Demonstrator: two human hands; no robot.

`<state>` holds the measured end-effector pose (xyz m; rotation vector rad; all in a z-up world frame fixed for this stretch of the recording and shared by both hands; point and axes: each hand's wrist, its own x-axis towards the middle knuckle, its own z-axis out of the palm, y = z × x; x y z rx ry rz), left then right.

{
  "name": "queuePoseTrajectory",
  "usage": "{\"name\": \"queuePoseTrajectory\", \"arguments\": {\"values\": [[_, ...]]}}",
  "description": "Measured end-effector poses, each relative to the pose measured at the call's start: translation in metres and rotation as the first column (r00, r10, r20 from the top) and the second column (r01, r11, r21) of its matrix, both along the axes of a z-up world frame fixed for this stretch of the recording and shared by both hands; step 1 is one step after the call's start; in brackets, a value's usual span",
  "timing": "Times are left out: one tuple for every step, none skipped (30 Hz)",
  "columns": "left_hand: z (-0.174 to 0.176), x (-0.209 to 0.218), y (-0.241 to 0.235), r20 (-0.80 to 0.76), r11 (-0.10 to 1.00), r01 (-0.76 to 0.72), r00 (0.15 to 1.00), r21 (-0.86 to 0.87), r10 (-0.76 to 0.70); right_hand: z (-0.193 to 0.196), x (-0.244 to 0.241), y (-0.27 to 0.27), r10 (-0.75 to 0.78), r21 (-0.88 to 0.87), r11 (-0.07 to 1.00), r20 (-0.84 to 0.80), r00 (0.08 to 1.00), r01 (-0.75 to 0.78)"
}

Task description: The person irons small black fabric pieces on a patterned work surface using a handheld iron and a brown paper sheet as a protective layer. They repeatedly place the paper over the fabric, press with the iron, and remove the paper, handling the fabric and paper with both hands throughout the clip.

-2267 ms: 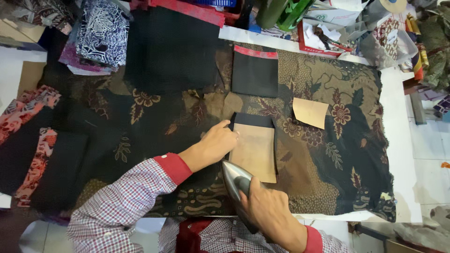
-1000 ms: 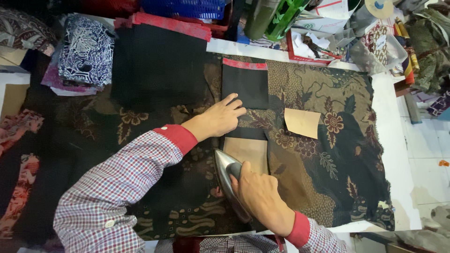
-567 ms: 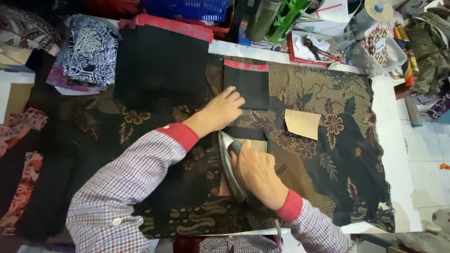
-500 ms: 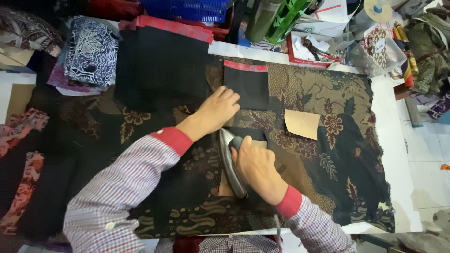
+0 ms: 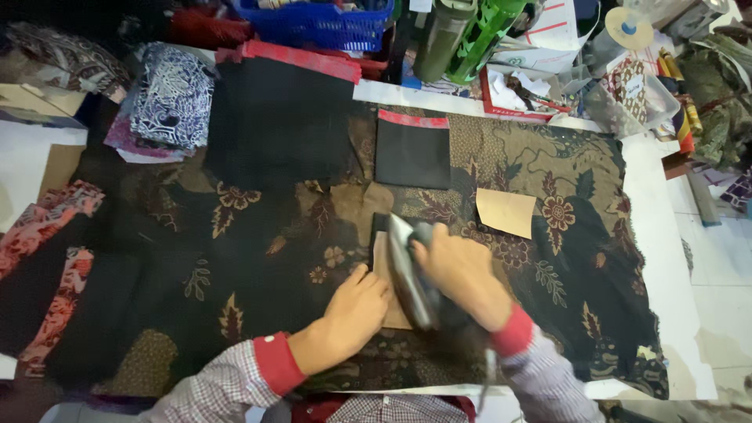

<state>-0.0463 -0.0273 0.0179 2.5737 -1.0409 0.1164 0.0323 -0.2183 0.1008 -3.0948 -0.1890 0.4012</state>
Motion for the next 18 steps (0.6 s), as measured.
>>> {"name": "queuePoseTrajectory", "arguments": {"values": [[0.0, -0.001, -0.005, -0.011, 0.999, -0.022, 1.0, 0.024, 0.023, 0.01, -0.002, -0.015, -0.007, -0.025, 1.0, -0.038, 0.999, 0.007], [0.001, -0.002, -0.008, -0.006, 0.999, -0.042, 0.999, 0.021, 0.042, 0.021, -0.005, -0.034, -0.095, -0.049, 0.995, -0.081, 0.992, 0.091], [0.001, -0.002, -0.011, 0.0, 0.998, -0.062, 0.998, 0.019, 0.062, 0.031, -0.007, -0.056, -0.183, -0.077, 0.982, -0.121, 0.976, 0.175], [0.002, -0.003, -0.015, -0.001, 0.997, -0.079, 0.997, 0.013, 0.079, 0.042, -0.01, -0.081, -0.23, -0.101, 0.969, -0.046, 0.972, 0.224], [0.002, -0.003, -0.017, -0.005, 0.996, -0.087, 0.996, 0.019, 0.087, 0.051, -0.014, -0.108, -0.342, -0.038, 0.939, -0.01, 0.94, 0.341], [0.003, 0.0, -0.019, -0.008, 0.996, -0.091, 0.996, 0.024, 0.092, 0.059, -0.018, -0.136, -0.453, 0.028, 0.891, 0.018, 0.891, 0.453], [0.004, 0.002, -0.022, -0.011, 0.995, -0.096, 0.995, 0.03, 0.096, 0.062, -0.02, -0.162, -0.502, 0.204, 0.853, 0.065, 0.862, 0.481], [0.004, 0.005, -0.025, -0.031, 0.993, -0.093, 0.995, 0.078, 0.096, 0.061, -0.024, -0.187, -0.559, 0.377, 0.787, 0.105, 0.822, 0.487], [0.004, 0.009, -0.029, -0.052, 0.988, -0.089, 0.994, 0.127, 0.096, 0.055, -0.025, -0.209, -0.554, 0.402, 0.804, 0.244, 0.796, 0.437], [0.005, 0.012, -0.032, -0.072, 0.981, -0.082, 0.993, 0.175, 0.095, 0.043, -0.022, -0.225, -0.543, 0.418, 0.823, 0.378, 0.75, 0.385], [0.007, 0.015, -0.034, -0.085, 0.97, -0.049, 0.994, 0.237, 0.071, 0.024, -0.017, -0.234, -0.523, 0.425, 0.843, 0.504, 0.688, 0.33], [0.008, 0.017, -0.037, -0.096, 0.954, -0.017, 0.994, 0.298, 0.047, 0.003, -0.01, -0.239, -0.643, 0.637, 0.714, 0.434, 0.631, 0.291], [0.01, 0.02, -0.039, -0.108, 0.934, 0.016, 0.994, 0.358, 0.025, -0.016, -0.002, -0.243, -0.742, 0.808, 0.543, 0.334, 0.581, 0.229], [0.013, 0.022, -0.042, -0.09, 0.939, -0.047, 0.993, 0.342, 0.082, -0.028, 0.001, -0.249, -0.814, 0.929, 0.339, 0.209, 0.542, 0.15], [0.015, 0.024, -0.045, -0.073, 0.94, -0.109, 0.988, 0.324, 0.14, -0.034, -0.003, -0.255, -0.804, 0.929, 0.344, 0.217, 0.554, 0.135], [0.019, 0.027, -0.047, -0.054, 0.935, -0.178, 0.978, 0.308, 0.204, -0.038, -0.007, -0.257, -0.79, 0.931, 0.347, 0.223, 0.571, 0.116], [0.022, 0.03, -0.047, -0.074, 0.927, -0.162, 0.977, 0.337, 0.198, -0.037, -0.01, -0.258, -0.777, 0.932, 0.348, 0.229, 0.587, 0.097], [0.026, 0.032, -0.047, -0.099, 0.918, -0.147, 0.976, 0.369, 0.196, -0.033, -0.017, -0.259, -0.738, 0.757, 0.529, 0.185, 0.649, 0.385]]}}
